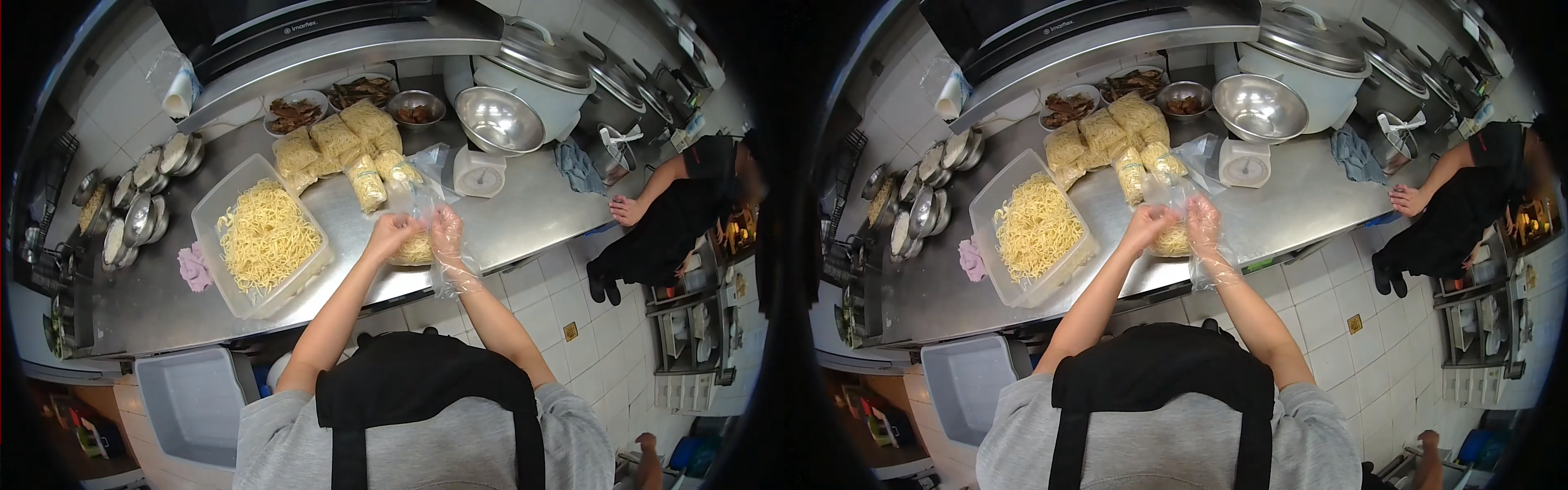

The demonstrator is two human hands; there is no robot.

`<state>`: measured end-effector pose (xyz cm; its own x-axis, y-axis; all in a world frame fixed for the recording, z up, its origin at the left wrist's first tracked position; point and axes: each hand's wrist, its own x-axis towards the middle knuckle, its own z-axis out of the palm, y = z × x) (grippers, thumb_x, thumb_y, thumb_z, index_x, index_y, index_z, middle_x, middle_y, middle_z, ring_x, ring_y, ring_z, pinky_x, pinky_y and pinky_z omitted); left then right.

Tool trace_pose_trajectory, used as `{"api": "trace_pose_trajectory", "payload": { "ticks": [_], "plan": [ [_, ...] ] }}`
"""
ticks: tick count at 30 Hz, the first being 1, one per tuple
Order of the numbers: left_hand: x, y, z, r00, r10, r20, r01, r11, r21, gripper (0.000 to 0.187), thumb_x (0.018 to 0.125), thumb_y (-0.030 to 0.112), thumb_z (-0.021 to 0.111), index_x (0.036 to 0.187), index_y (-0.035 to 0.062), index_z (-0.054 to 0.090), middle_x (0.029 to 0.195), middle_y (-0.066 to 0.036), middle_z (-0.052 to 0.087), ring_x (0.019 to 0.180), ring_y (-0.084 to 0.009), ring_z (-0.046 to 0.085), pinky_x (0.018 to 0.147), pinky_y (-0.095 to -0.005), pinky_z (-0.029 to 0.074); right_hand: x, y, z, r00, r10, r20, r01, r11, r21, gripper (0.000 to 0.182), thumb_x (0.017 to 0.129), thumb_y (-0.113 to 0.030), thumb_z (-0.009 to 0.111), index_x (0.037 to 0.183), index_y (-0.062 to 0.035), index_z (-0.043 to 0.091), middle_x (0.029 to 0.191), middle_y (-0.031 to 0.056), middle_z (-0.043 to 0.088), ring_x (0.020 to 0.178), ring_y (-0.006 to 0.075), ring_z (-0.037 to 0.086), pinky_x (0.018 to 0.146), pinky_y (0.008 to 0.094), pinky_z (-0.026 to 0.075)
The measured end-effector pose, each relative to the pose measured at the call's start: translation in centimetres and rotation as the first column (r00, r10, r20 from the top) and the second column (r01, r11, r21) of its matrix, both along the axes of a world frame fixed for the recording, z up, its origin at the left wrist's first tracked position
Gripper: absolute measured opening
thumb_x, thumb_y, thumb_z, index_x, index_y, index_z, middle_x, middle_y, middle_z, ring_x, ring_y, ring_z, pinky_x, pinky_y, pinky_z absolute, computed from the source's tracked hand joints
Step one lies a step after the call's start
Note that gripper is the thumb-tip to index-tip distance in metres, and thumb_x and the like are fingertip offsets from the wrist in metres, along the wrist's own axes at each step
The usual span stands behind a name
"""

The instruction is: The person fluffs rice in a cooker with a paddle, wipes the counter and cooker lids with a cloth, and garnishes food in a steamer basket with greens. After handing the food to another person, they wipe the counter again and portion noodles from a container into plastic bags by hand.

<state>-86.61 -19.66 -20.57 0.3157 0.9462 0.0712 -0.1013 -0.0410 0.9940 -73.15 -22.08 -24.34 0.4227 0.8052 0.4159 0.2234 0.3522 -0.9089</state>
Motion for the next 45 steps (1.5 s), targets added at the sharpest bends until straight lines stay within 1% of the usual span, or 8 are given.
{"api": "trace_pose_trajectory", "payload": {
  "ticks": [8,16,23,25,33,37,42,45],
  "plan": [
    [-0.6,-3.3,-1.6,0.947,-0.097,-0.308,0.105,0.994,0.009,0.018,0.074,0.021,0.07,0.07,0.004,0.065,0.059,-0.004,0.06,0.056,-0.0106,0.055,0.054,-0.0262,0.043,-0.2,-3.1,-0.3,0.899,-0.09,0.428,0.038,0.991,0.129,0.008,0.085,-0.011,0.052,0.08,-0.0053,0.05,0.062,0.0128,0.049,0.051,0.0314,0.045,0.05,0.0352,0.039],
    [-0.4,-2.6,-1.4,0.862,0.142,-0.487,0.034,0.942,0.334,0.024,0.07,0.025,0.072,0.075,0.0029,0.065,0.065,-0.012,0.062,0.06,-0.0209,0.06,0.059,-0.0302,0.046,0.6,-1.9,-0.4,0.992,0.074,-0.098,-0.073,0.997,0.012,0.01,0.088,-0.012,0.054,0.088,-0.0029,0.056,0.064,-0.0007,0.056,0.053,0.0143,0.05,0.05,0.0323,0.041],
    [-2.3,-3.6,-2.6,0.972,-0.033,-0.234,0.043,0.998,0.04,0.013,0.077,0.012,0.068,0.08,-0.001,0.068,0.073,-0.008,0.067,0.064,-0.0095,0.058,0.06,-0.0258,0.045,1.8,-4.6,2.6,0.852,0.213,-0.479,-0.282,0.956,-0.076,0.022,0.085,-0.015,0.06,0.102,-0.001,0.056,0.1,0.004,0.057,0.086,0.0118,0.054,0.076,0.0268,0.046],
    [-2.3,-4.4,-1.3,0.953,-0.007,-0.302,0.032,0.996,0.08,0.011,0.076,0.01,0.069,0.079,-0.0004,0.068,0.069,-0.008,0.066,0.062,-0.0098,0.058,0.059,-0.0256,0.045,2.6,-6.1,4.0,0.877,0.476,0.061,-0.459,0.869,-0.185,0.036,0.081,-0.016,0.066,0.111,0.0,0.054,0.113,0.0083,0.052,0.099,0.0148,0.051,0.086,0.0291,0.043],
    [-1.9,-2.1,-1.1,0.934,0.075,-0.349,-0.013,0.984,0.176,0.015,0.07,0.011,0.071,0.079,-0.0005,0.068,0.063,-0.011,0.064,0.051,-0.0111,0.053,0.05,-0.0299,0.041,1.8,-3.2,1.8,0.922,0.339,0.188,-0.246,0.886,-0.392,0.019,0.078,-0.014,0.065,0.093,-0.0031,0.062,0.093,0.0078,0.063,0.089,0.0239,0.058,0.08,0.0364,0.045],
    [-0.7,-1.2,1.2,0.858,0.198,-0.474,-0.069,0.959,0.275,0.017,0.07,0.014,0.071,0.072,-0.0021,0.065,0.056,-0.014,0.058,0.047,-0.0225,0.05,0.048,-0.0338,0.04,2.7,-0.7,2.1,0.621,-0.073,0.781,-0.178,0.957,0.231,0.015,0.067,-0.007,0.064,0.082,-0.0058,0.063,0.085,0.0115,0.061,0.078,0.0278,0.057,0.073,0.0365,0.045],
    [-2.1,-3.9,-0.9,0.777,0.488,-0.396,-0.011,0.641,0.768,0.009,0.069,0.01,0.069,0.076,0.0057,0.068,0.069,-0.011,0.063,0.069,-0.0261,0.058,0.074,-0.0377,0.042,2.9,-3.5,0.9,0.647,0.013,0.762,-0.257,0.945,0.203,0.024,0.062,-0.011,0.061,0.086,-0.0069,0.061,0.083,0.0116,0.058,0.076,0.03,0.054,0.069,0.039,0.043],
    [-3.4,-7.9,-2.0,0.804,0.264,-0.533,0.129,0.797,0.59,0.011,0.069,0.011,0.068,0.08,0.0091,0.069,0.068,-0.008,0.063,0.071,-0.0233,0.059,0.081,-0.0368,0.039,2.2,-8.5,-0.6,0.53,0.115,0.841,-0.282,0.958,0.047,0.023,0.062,-0.015,0.062,0.083,-0.0058,0.055,0.08,0.0106,0.056,0.074,0.0297,0.053,0.068,0.0395,0.041]
  ]
}}
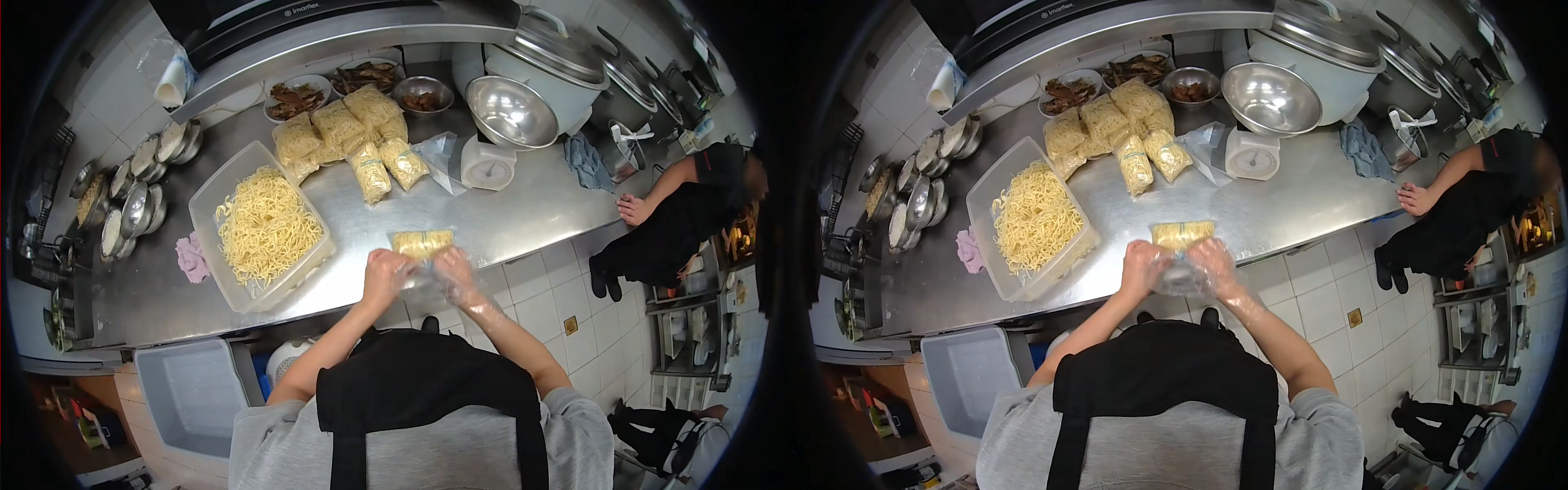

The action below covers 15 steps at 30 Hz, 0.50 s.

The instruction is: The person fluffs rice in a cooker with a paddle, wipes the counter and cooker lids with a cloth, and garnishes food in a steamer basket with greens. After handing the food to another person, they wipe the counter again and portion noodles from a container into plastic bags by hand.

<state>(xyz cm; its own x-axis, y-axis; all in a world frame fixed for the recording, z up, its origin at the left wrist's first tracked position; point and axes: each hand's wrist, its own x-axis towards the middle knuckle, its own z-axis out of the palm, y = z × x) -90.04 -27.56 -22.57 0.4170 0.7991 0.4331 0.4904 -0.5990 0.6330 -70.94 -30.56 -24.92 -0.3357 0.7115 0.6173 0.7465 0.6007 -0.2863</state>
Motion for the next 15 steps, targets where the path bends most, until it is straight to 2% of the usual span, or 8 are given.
{"api": "trace_pose_trajectory", "payload": {
  "ticks": [5,7,9,10,11,12,13,15],
  "plan": [
    [-0.3,-2.0,-1.4,0.994,-0.042,0.103,0.054,0.992,-0.115,0.011,0.071,0.014,0.066,0.081,0.0109,0.069,0.069,-0.007,0.063,0.067,-0.0218,0.059,0.081,-0.0353,0.039,-0.8,-2.5,0.6,0.991,-0.003,-0.131,-0.013,0.993,-0.121,0.02,0.065,-0.011,0.063,0.084,-0.0079,0.058,0.082,0.0077,0.059,0.076,0.0271,0.057,0.069,0.0391,0.043],
    [0.0,-1.3,-1.4,0.998,-0.036,0.049,0.042,0.991,-0.124,0.01,0.072,0.014,0.065,0.079,0.0093,0.069,0.067,-0.009,0.062,0.064,-0.0233,0.059,0.076,-0.035,0.042,-1.1,-1.8,-0.6,0.967,-0.004,-0.253,-0.008,0.999,-0.046,0.018,0.066,-0.009,0.062,0.085,-0.0079,0.061,0.079,0.0075,0.06,0.074,0.0275,0.058,0.067,0.0393,0.045],
    [0.3,0.0,-1.7,0.999,-0.038,-0.008,0.037,0.991,-0.131,0.01,0.073,0.015,0.064,0.077,0.0077,0.069,0.065,-0.01,0.062,0.06,-0.0248,0.059,0.071,-0.0347,0.044,-0.7,0.1,-0.9,0.981,-0.029,-0.193,0.002,0.99,-0.141,0.018,0.069,-0.009,0.062,0.086,-0.0068,0.062,0.08,0.0094,0.061,0.074,0.0289,0.059,0.067,0.0397,0.045],
    [0.5,1.0,-2.6,1.0,-0.011,-0.002,0.011,0.971,-0.237,0.011,0.075,0.015,0.062,0.076,0.0057,0.069,0.065,-0.01,0.063,0.059,-0.0247,0.06,0.065,-0.0336,0.045,-0.6,1.4,-0.8,0.991,-0.045,-0.129,0.014,0.973,-0.231,0.018,0.071,-0.01,0.061,0.088,-0.0057,0.063,0.081,0.0112,0.062,0.074,0.0304,0.059,0.067,0.0402,0.046],
    [0.7,1.9,-2.4,1.0,0.016,0.001,-0.015,0.941,-0.339,0.014,0.078,0.016,0.061,0.075,0.0038,0.068,0.065,-0.011,0.064,0.057,-0.0245,0.061,0.06,-0.0325,0.046,-0.6,2.5,-0.4,0.99,-0.047,-0.132,0.016,0.973,-0.231,0.018,0.071,-0.01,0.061,0.088,-0.0057,0.063,0.081,0.0112,0.062,0.074,0.0304,0.059,0.067,0.0402,0.046],
    [0.9,2.9,-2.2,0.999,0.03,0.046,-0.01,0.921,-0.39,0.02,0.08,0.018,0.061,0.071,0.0012,0.067,0.063,-0.013,0.064,0.055,-0.0219,0.062,0.049,-0.0322,0.044,-0.6,3.5,0.0,0.983,-0.141,-0.122,0.088,0.928,-0.361,0.017,0.074,-0.013,0.059,0.088,-0.0047,0.063,0.08,0.0144,0.063,0.075,0.032,0.06,0.067,0.0411,0.047],
    [0.9,3.6,-0.5,0.99,0.03,0.139,0.048,0.849,-0.527,0.021,0.081,0.021,0.062,0.075,0.0021,0.068,0.059,-0.009,0.063,0.052,-0.0163,0.059,0.051,-0.03,0.044,-0.7,4.5,0.3,0.968,-0.23,-0.099,0.155,0.862,-0.482,0.018,0.078,-0.017,0.056,0.089,-0.0036,0.063,0.08,0.0176,0.063,0.076,0.0337,0.061,0.067,0.042,0.047],
    [0.6,5.9,-1.1,0.965,0.034,0.261,0.148,0.749,-0.646,0.02,0.082,0.022,0.063,0.08,0.0027,0.069,0.061,-0.005,0.062,0.056,-0.013,0.056,0.056,-0.0264,0.044,-0.4,6.5,0.8,0.967,-0.214,-0.138,0.128,0.876,-0.465,0.02,0.08,-0.019,0.055,0.089,-0.0028,0.063,0.081,0.0188,0.063,0.074,0.0346,0.061,0.065,0.0417,0.047]
  ]
}}
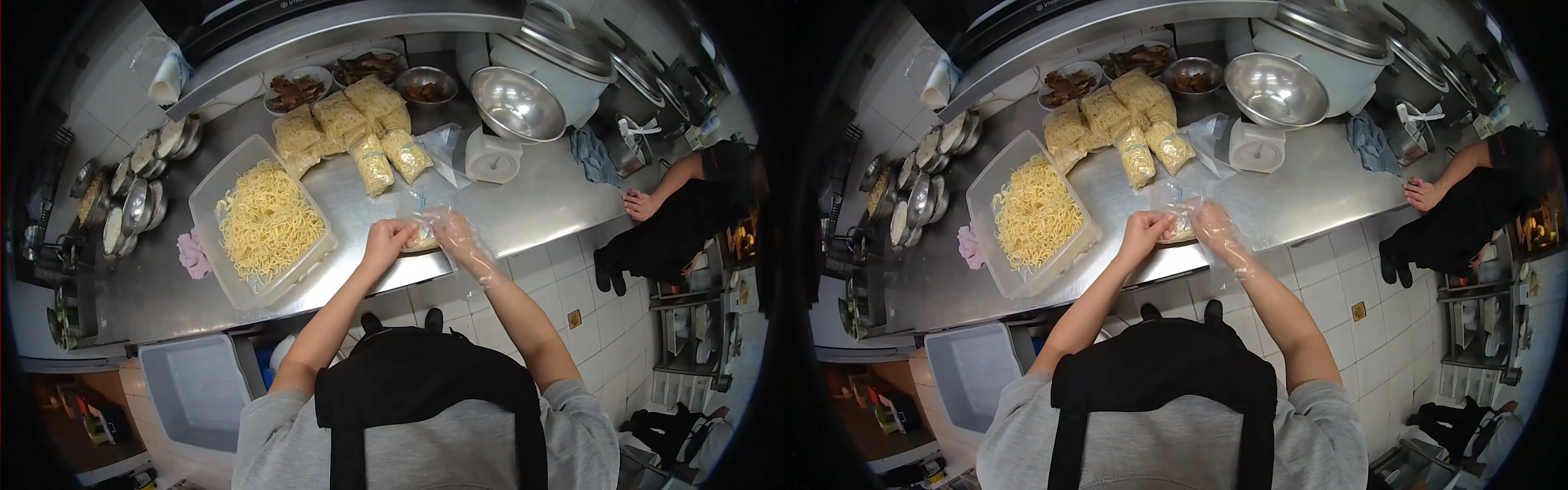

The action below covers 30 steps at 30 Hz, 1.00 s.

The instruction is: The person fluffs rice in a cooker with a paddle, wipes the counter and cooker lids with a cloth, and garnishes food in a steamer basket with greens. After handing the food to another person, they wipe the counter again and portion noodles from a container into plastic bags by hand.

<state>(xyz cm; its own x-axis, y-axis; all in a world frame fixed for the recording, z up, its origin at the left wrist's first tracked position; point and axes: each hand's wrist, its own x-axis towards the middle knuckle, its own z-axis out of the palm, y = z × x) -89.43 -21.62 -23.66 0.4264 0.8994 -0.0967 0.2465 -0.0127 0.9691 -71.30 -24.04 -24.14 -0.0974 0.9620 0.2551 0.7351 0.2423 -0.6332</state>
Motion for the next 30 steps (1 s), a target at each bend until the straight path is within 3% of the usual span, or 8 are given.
{"api": "trace_pose_trajectory", "payload": {
  "ticks": [5,7,11,13,15,19,27,30],
  "plan": [
    [-0.4,0.3,1.9,0.996,-0.063,0.059,0.041,0.949,0.311,0.016,0.078,0.019,0.067,0.08,0.0027,0.069,0.07,-0.006,0.062,0.062,-0.0146,0.054,0.062,-0.026,0.043,0.5,1.6,0.9,0.954,-0.052,-0.296,0.025,0.995,-0.095,0.026,0.083,-0.026,0.056,0.091,-0.0016,0.063,0.079,0.02,0.062,0.069,0.0334,0.06,0.064,0.039,0.047],
    [-0.4,0.4,1.3,0.993,-0.067,0.1,0.019,0.908,0.418,0.015,0.075,0.018,0.069,0.077,0.0027,0.069,0.074,-0.009,0.063,0.062,-0.0179,0.054,0.062,-0.0284,0.043,0.5,1.3,2.4,0.933,-0.195,-0.302,0.059,0.911,-0.409,0.027,0.084,-0.024,0.057,0.094,0.0001,0.064,0.084,0.0118,0.065,0.075,0.0236,0.06,0.074,0.0343,0.046],
    [-0.5,0.2,1.0,0.996,0.043,0.078,-0.067,0.935,0.347,0.013,0.074,0.017,0.068,0.08,0.0062,0.069,0.068,-0.01,0.06,0.069,-0.0218,0.056,0.07,-0.0331,0.042,0.7,-0.4,4.0,0.765,-0.029,-0.644,-0.113,0.978,-0.178,0.03,0.081,-0.031,0.061,0.092,-0.003,0.064,0.082,0.0135,0.063,0.075,0.0272,0.059,0.07,0.0366,0.046],
    [-0.8,-0.7,1.1,0.992,0.103,0.073,-0.117,0.966,0.231,0.014,0.074,0.018,0.067,0.081,0.0063,0.069,0.068,-0.011,0.06,0.071,-0.0235,0.056,0.072,-0.0339,0.042,1.3,-1.6,4.8,0.97,0.211,-0.123,-0.198,0.974,0.111,0.025,0.078,-0.026,0.064,0.093,-0.0058,0.065,0.091,0.0129,0.063,0.085,0.0278,0.058,0.077,0.0375,0.046],
    [-1.2,-1.4,1.0,0.988,0.109,-0.113,-0.048,0.895,0.443,0.011,0.072,0.013,0.063,0.08,0.0065,0.068,0.069,-0.011,0.061,0.069,-0.0272,0.056,0.071,-0.0355,0.041,1.8,-2.1,0.3,0.975,0.199,-0.095,-0.174,0.96,0.221,0.024,0.077,-0.024,0.064,0.093,-0.0067,0.065,0.093,0.0131,0.062,0.087,0.029,0.057,0.079,0.0391,0.045],
    [-2.4,-5.0,0.8,0.975,0.141,-0.173,0.011,0.743,0.669,0.013,0.068,0.011,0.063,0.08,0.007,0.067,0.063,-0.01,0.059,0.061,-0.0276,0.055,0.068,-0.0363,0.042,0.3,-5.8,-4.0,0.995,0.051,0.088,-0.086,0.882,0.464,0.026,0.076,-0.021,0.061,0.097,-0.0077,0.064,0.093,0.0136,0.06,0.087,0.0317,0.056,0.078,0.0425,0.043],
    [-2.8,-7.8,-0.9,0.986,0.115,-0.122,-0.021,0.805,0.593,0.014,0.066,0.005,0.058,0.077,0.0069,0.067,0.056,-0.007,0.055,0.054,-0.0233,0.054,0.062,-0.0329,0.042,-1.6,-8.8,-1.9,0.99,0.137,0.017,-0.133,0.905,0.404,0.026,0.072,-0.019,0.061,0.095,-0.0077,0.062,0.086,0.0125,0.06,0.081,0.0312,0.058,0.072,0.0414,0.043],
    [-2.2,-6.3,-0.7,0.997,0.078,-0.018,-0.065,0.926,0.373,0.01,0.074,0.009,0.059,0.077,0.0049,0.067,0.056,-0.009,0.059,0.048,-0.0236,0.055,0.052,-0.0324,0.042,-1.9,-5.9,1.5,0.99,0.115,0.086,-0.126,0.984,0.125,0.021,0.076,-0.021,0.058,0.092,-0.0067,0.063,0.084,0.015,0.062,0.08,0.0332,0.06,0.073,0.0431,0.045]
  ]
}}
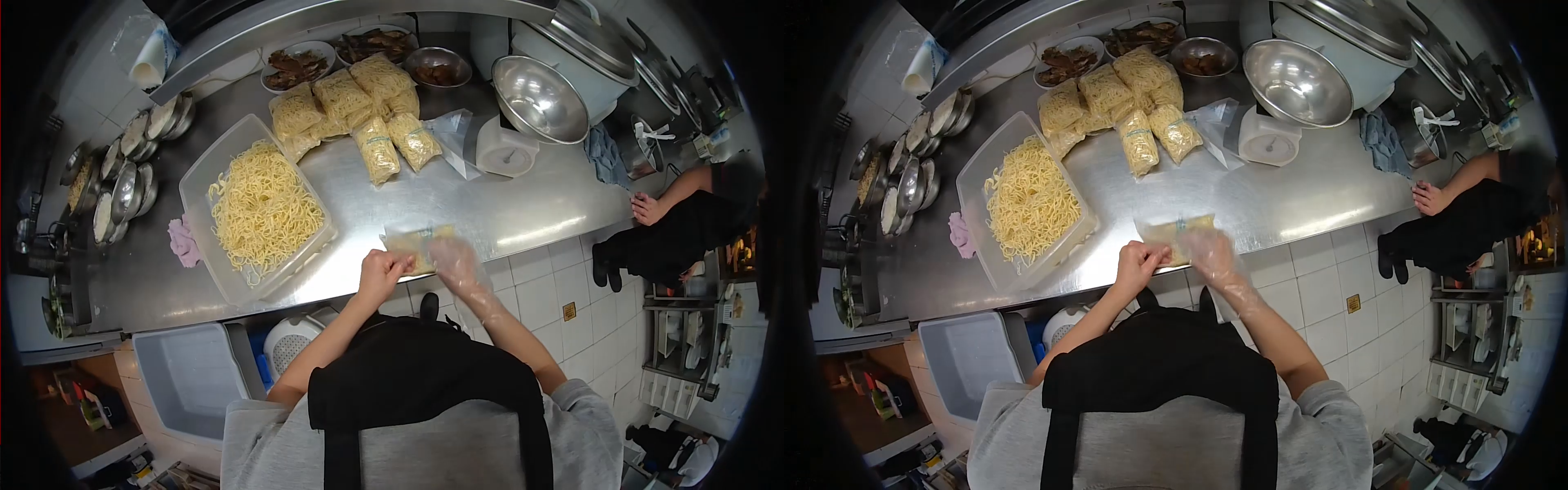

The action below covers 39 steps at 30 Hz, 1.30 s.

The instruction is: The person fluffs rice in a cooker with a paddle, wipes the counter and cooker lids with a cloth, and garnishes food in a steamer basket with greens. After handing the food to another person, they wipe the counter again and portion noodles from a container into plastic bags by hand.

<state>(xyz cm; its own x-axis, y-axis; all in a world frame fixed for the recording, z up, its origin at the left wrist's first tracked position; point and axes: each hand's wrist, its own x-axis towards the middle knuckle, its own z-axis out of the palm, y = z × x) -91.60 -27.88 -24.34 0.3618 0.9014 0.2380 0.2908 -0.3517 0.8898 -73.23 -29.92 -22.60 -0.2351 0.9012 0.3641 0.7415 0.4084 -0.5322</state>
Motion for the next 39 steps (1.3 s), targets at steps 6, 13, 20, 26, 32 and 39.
{"api": "trace_pose_trajectory", "payload": {
  "ticks": [6,13,20,26,32,39],
  "plan": [
    [1.6,3.9,1.1,0.952,0.279,-0.127,-0.286,0.958,-0.035,0.023,0.086,0.021,0.055,0.075,0.0017,0.057,0.059,-0.016,0.059,0.054,-0.0341,0.059,0.05,-0.0414,0.043,0.3,7.3,-0.3,0.979,-0.169,0.113,0.203,0.843,-0.498,0.037,0.087,-0.036,0.05,0.085,-0.0008,0.063,0.087,0.0226,0.063,0.084,0.0378,0.06,0.076,0.0446,0.047],
    [1.8,5.2,3.6,0.882,0.294,-0.368,-0.355,0.929,-0.108,0.04,0.083,0.02,0.057,0.118,0.0067,0.045,0.069,-0.016,0.06,0.068,-0.0348,0.059,0.059,-0.0433,0.044,-0.9,9.2,2.3,0.914,-0.321,0.249,0.405,0.76,-0.508,0.043,0.088,-0.038,0.046,0.094,0.0011,0.062,0.1,0.0237,0.061,0.097,0.0381,0.057,0.085,0.0442,0.044],
    [1.8,4.6,5.5,0.884,-0.047,-0.465,0.297,0.824,0.481,0.059,0.071,0.012,0.066,0.123,0.0014,0.041,0.103,-0.014,0.053,0.098,-0.0305,0.049,0.082,-0.039,0.039,0.7,9.2,0.6,0.953,-0.115,0.28,0.219,0.901,-0.375,0.038,0.088,-0.034,0.047,0.094,0.0013,0.062,0.101,0.0242,0.06,0.098,0.038,0.056,0.085,0.0449,0.043],
    [3.6,2.1,4.1,0.858,0.077,-0.509,0.211,0.849,0.484,0.062,0.068,0.01,0.065,0.124,0.0007,0.04,0.115,-0.015,0.048,0.107,-0.0301,0.044,0.089,-0.0395,0.037,1.1,11.4,-2.8,0.947,-0.216,0.239,0.303,0.85,-0.432,0.031,0.087,-0.024,0.046,0.098,0.001,0.059,0.101,0.0234,0.06,0.099,0.0374,0.056,0.086,0.0448,0.043],
    [3.7,4.8,4.0,0.734,0.053,-0.677,0.266,0.895,0.358,0.061,0.066,0.013,0.068,0.121,0.004,0.043,0.105,-0.015,0.055,0.1,-0.0308,0.05,0.085,-0.039,0.042,1.9,10.0,1.2,0.939,-0.276,0.207,0.319,0.923,-0.217,0.038,0.089,-0.034,0.045,0.097,0.0002,0.058,0.098,0.0262,0.06,0.097,0.0412,0.055,0.084,0.0473,0.042],
    [3.5,8.1,6.1,0.73,-0.023,-0.683,0.24,0.944,0.225,0.054,0.059,0.019,0.072,0.109,0.0081,0.055,0.083,-0.019,0.064,0.082,-0.0313,0.062,0.072,-0.042,0.049,6.5,9.5,5.3,0.901,-0.299,-0.315,0.24,0.947,-0.213,0.057,0.09,-0.052,0.037,0.095,-0.0008,0.06,0.092,0.0118,0.065,0.087,0.0226,0.061,0.072,0.0331,0.045]
  ]
}}
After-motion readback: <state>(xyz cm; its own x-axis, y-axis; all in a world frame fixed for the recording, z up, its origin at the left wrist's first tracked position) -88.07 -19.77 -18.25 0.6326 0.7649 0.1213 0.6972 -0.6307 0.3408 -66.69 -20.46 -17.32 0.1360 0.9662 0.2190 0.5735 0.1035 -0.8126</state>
